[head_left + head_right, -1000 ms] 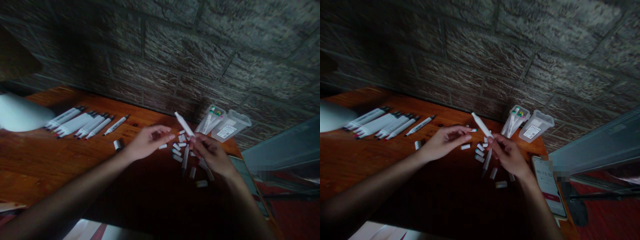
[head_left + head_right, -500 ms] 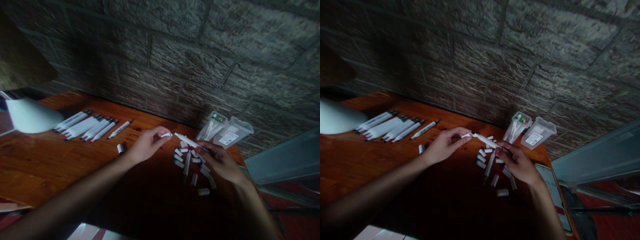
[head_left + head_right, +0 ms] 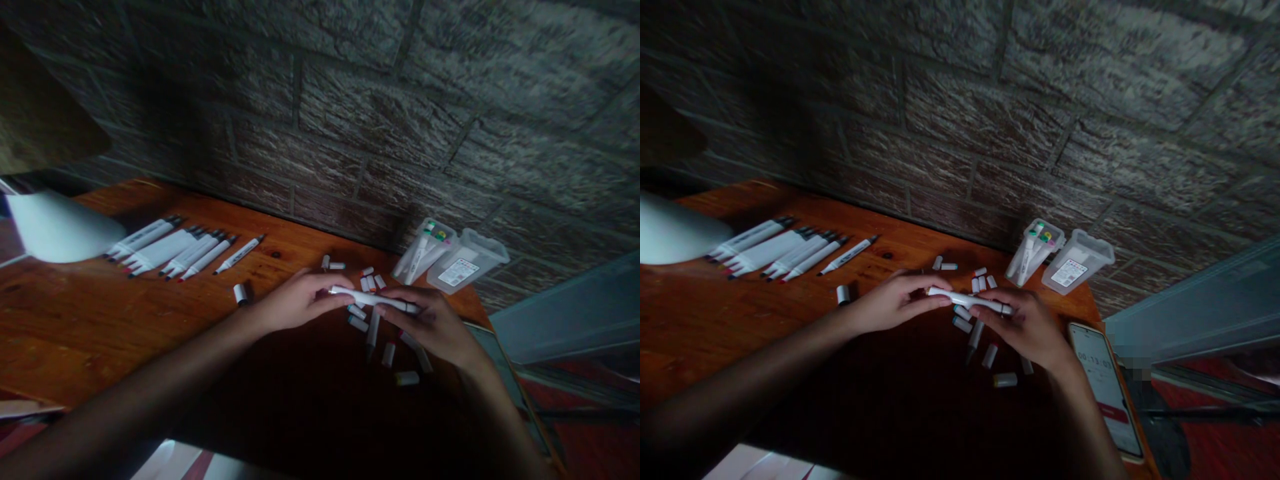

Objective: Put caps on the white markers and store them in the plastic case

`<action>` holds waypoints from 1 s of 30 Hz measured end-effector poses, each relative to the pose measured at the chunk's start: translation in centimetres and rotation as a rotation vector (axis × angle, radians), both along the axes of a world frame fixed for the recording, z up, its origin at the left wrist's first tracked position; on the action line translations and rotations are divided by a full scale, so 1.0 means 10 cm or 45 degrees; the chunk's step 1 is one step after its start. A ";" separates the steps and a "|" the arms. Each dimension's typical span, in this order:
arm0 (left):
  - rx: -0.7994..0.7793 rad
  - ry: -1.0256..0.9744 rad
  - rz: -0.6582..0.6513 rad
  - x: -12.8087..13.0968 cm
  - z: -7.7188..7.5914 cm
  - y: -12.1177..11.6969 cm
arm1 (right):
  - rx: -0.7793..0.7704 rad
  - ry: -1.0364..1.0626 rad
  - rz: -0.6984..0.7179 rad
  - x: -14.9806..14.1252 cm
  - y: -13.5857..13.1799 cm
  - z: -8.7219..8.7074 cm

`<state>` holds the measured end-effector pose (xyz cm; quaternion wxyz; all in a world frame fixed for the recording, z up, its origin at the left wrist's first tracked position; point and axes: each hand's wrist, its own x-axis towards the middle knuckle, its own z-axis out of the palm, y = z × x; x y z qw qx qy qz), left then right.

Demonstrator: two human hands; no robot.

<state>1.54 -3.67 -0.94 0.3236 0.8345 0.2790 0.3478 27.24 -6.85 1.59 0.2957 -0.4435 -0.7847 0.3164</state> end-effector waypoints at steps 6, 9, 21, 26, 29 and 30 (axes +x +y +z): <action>-0.127 -0.100 0.132 0.06 -0.03 -0.01 | 0.129 -0.005 0.002 -0.13 -0.06 -0.04; -0.184 -0.005 0.272 0.07 -0.09 0.01 | 0.233 -0.046 0.020 -0.21 -0.08 -0.11; 0.234 0.287 0.524 0.11 -0.04 -0.12 | 0.421 -0.209 0.025 -0.36 -0.12 -0.19; 0.201 0.131 0.422 0.12 -0.09 -0.10 | 0.237 0.003 -0.070 -0.36 -0.10 -0.16; 0.220 0.115 0.362 0.10 -0.10 -0.08 | 0.066 0.287 -0.240 -0.35 -0.07 -0.15; 0.210 0.110 0.378 0.09 -0.09 -0.07 | -0.012 0.397 -0.322 -0.34 -0.05 -0.15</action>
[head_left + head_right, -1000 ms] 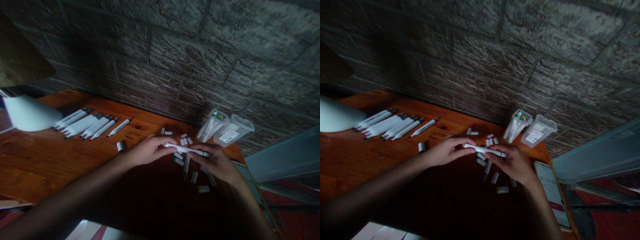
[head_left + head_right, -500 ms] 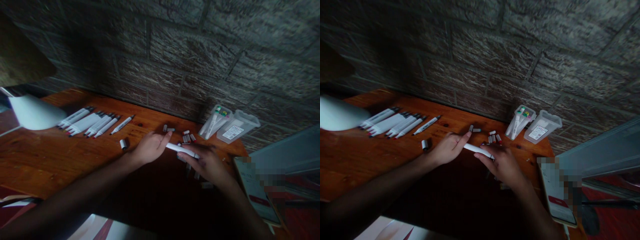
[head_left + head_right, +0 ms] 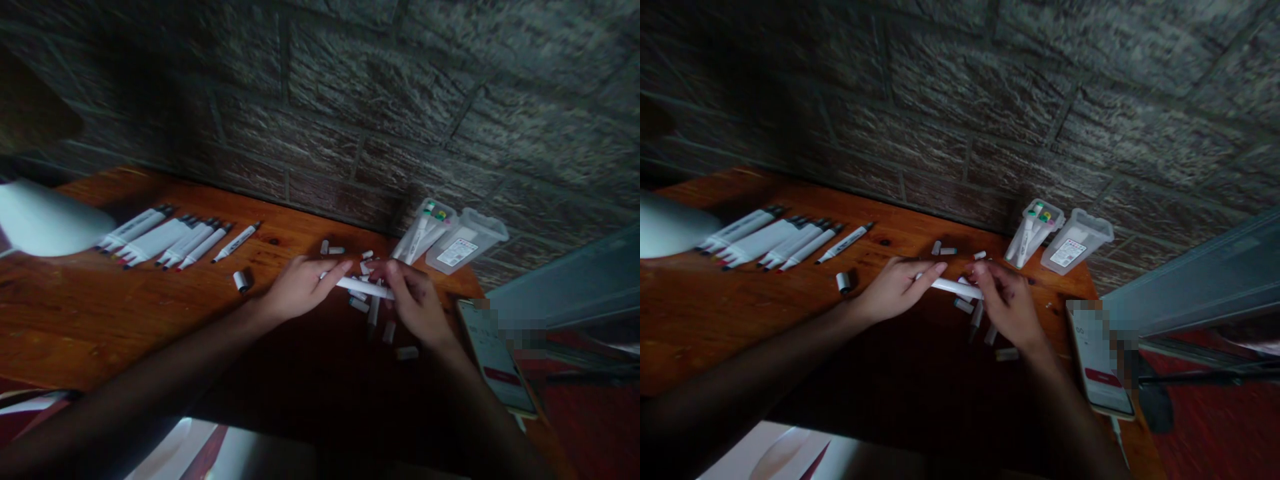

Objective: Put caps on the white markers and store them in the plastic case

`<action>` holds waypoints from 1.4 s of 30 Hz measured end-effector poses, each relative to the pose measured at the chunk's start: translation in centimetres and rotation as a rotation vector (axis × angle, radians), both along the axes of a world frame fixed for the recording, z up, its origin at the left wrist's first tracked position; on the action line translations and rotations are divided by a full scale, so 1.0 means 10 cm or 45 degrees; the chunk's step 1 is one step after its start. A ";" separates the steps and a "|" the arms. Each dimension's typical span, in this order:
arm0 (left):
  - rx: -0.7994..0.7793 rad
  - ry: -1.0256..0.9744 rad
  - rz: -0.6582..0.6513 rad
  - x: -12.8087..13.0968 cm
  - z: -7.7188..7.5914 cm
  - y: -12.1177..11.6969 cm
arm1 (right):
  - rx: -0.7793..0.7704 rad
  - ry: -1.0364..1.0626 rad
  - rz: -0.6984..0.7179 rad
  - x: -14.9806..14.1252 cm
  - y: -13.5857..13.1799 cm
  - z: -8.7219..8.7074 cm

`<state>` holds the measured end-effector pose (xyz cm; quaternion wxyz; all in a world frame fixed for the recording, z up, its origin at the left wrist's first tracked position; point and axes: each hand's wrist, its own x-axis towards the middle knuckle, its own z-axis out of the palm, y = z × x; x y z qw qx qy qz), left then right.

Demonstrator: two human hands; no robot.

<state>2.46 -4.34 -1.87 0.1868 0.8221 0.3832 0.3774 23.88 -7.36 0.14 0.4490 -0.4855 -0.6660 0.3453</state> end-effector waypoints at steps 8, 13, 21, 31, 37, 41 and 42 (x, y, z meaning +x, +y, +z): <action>-0.039 -0.071 0.070 -0.02 0.05 0.05 | -0.286 0.599 -0.026 0.08 0.09 0.03; -0.119 -0.073 -0.112 0.01 0.05 0.02 | -0.167 0.613 0.009 0.10 0.09 0.04; -0.163 -0.202 -0.254 0.01 0.01 0.02 | -0.146 0.669 0.036 0.10 0.06 0.06; -0.017 -0.390 -0.137 0.02 -0.01 0.01 | -0.209 0.791 0.005 0.09 0.08 0.04; 0.023 -0.475 -0.137 0.02 -0.01 0.01 | -0.217 0.910 0.006 0.10 0.10 0.02; 0.034 -0.475 -0.167 0.03 -0.02 0.01 | -0.211 0.929 0.049 0.10 0.10 0.04; 0.031 -0.479 -0.170 0.03 -0.02 0.01 | -0.214 0.921 0.048 0.10 0.09 0.05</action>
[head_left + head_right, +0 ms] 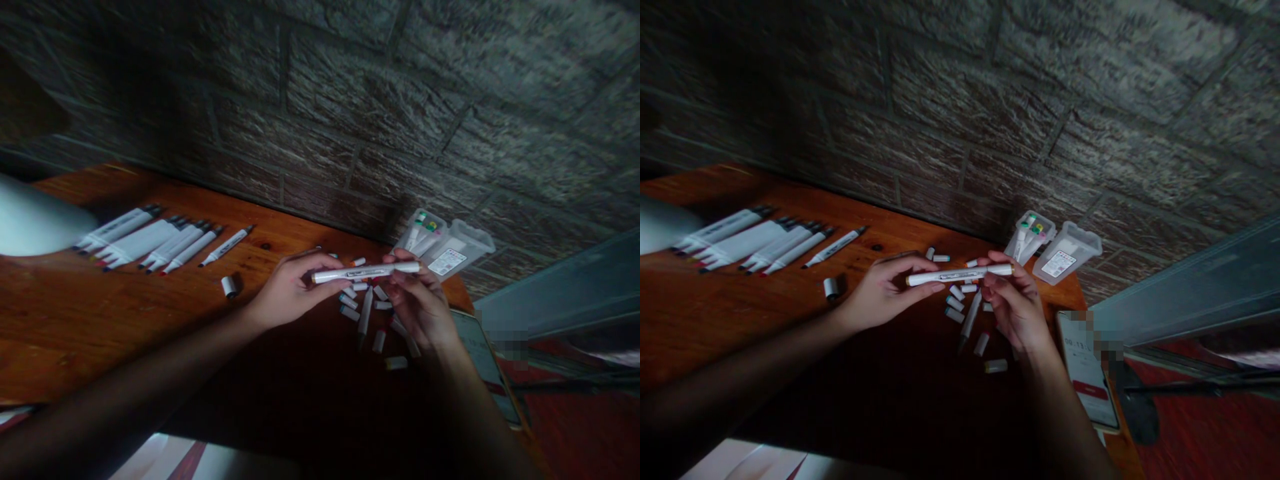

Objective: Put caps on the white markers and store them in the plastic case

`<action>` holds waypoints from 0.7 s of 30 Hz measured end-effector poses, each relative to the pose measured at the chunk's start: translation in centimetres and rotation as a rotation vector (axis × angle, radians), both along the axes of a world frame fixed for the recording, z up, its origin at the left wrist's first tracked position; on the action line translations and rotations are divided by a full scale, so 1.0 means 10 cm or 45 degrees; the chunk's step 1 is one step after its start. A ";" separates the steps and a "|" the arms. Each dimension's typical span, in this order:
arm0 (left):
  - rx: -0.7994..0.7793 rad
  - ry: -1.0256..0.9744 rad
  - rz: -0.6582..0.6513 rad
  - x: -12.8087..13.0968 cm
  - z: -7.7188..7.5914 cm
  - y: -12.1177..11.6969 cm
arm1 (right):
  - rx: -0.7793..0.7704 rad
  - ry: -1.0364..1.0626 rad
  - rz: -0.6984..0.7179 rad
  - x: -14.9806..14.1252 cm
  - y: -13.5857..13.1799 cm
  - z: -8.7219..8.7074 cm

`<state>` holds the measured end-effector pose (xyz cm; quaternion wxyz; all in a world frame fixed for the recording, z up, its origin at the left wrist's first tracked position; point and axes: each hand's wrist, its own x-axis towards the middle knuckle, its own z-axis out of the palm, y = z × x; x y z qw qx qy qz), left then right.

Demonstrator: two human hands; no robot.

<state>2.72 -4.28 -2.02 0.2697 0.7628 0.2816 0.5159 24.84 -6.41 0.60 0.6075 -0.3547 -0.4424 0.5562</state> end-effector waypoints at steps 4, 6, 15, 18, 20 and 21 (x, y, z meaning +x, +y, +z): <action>0.013 -0.006 0.016 -0.01 0.02 0.00 | -0.015 0.038 -0.004 -0.02 -0.01 0.03; 0.032 -0.015 0.031 -0.02 0.03 0.00 | -0.013 0.076 0.012 -0.03 -0.01 0.03; -0.017 -0.090 0.056 0.00 0.06 0.00 | -0.037 0.082 0.001 -0.07 -0.04 -0.02; -0.081 -0.115 0.062 0.02 0.06 -0.01 | -0.013 0.100 -0.039 -0.05 -0.04 0.08; -0.150 -0.149 0.067 0.04 0.08 -0.02 | 0.049 0.099 -0.167 0.04 0.00 0.25; -0.188 -0.170 0.070 0.06 0.11 -0.01 | 0.097 0.089 -0.272 0.12 0.02 0.36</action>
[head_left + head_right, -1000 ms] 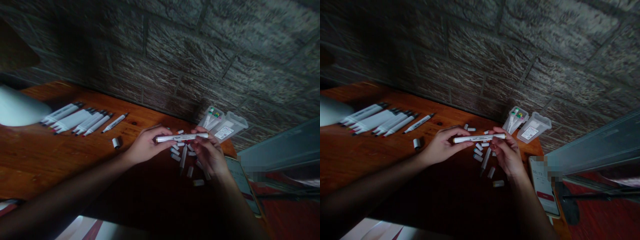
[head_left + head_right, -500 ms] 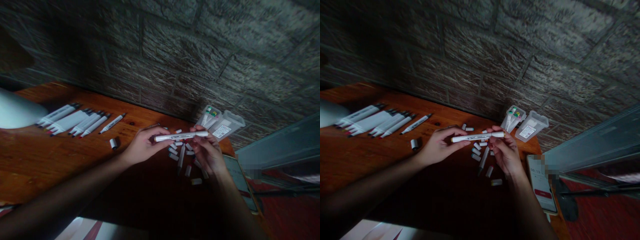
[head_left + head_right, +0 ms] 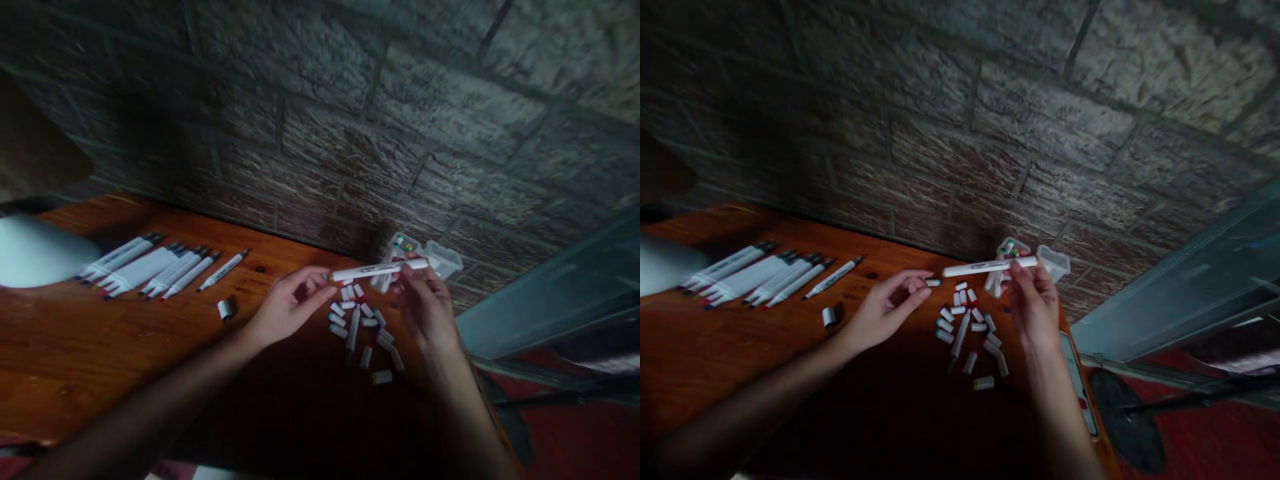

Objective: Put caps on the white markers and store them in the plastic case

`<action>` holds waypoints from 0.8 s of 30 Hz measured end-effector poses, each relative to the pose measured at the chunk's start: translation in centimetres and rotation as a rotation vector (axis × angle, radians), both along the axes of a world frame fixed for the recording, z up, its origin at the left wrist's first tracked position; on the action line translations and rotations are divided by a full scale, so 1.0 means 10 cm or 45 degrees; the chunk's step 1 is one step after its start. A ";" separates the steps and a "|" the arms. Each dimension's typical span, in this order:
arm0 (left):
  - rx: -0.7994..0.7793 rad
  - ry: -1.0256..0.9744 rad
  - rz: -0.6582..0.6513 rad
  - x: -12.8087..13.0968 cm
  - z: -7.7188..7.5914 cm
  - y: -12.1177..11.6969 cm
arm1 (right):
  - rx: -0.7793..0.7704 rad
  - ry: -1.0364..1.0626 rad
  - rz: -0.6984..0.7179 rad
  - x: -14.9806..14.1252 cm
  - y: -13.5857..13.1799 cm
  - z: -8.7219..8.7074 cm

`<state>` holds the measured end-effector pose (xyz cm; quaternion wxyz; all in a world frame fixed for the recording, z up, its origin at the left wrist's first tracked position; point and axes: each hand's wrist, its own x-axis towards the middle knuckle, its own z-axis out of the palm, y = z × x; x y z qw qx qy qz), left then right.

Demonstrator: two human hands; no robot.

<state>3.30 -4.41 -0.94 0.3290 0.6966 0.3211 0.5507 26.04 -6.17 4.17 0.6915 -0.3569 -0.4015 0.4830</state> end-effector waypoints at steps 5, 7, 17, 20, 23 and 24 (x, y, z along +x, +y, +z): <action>-0.232 -0.194 -0.017 0.20 0.37 0.12 | 0.391 -0.335 -0.695 0.62 0.27 0.55; -0.361 -0.365 -0.076 0.36 0.58 0.23 | 0.457 -0.668 -0.864 0.85 0.41 0.66; -0.190 -0.223 0.068 0.84 0.55 0.52 | 0.048 -1.697 -0.698 0.82 0.78 0.40; -0.118 0.113 -0.051 0.55 0.29 0.33 | 0.005 -1.758 -0.718 0.74 0.70 0.31; -0.070 0.289 -0.048 0.21 0.09 0.22 | 0.092 -1.783 -0.867 0.54 0.37 0.19; -0.057 0.312 -0.018 0.12 0.04 0.21 | 0.124 -1.805 -0.830 0.42 0.21 0.14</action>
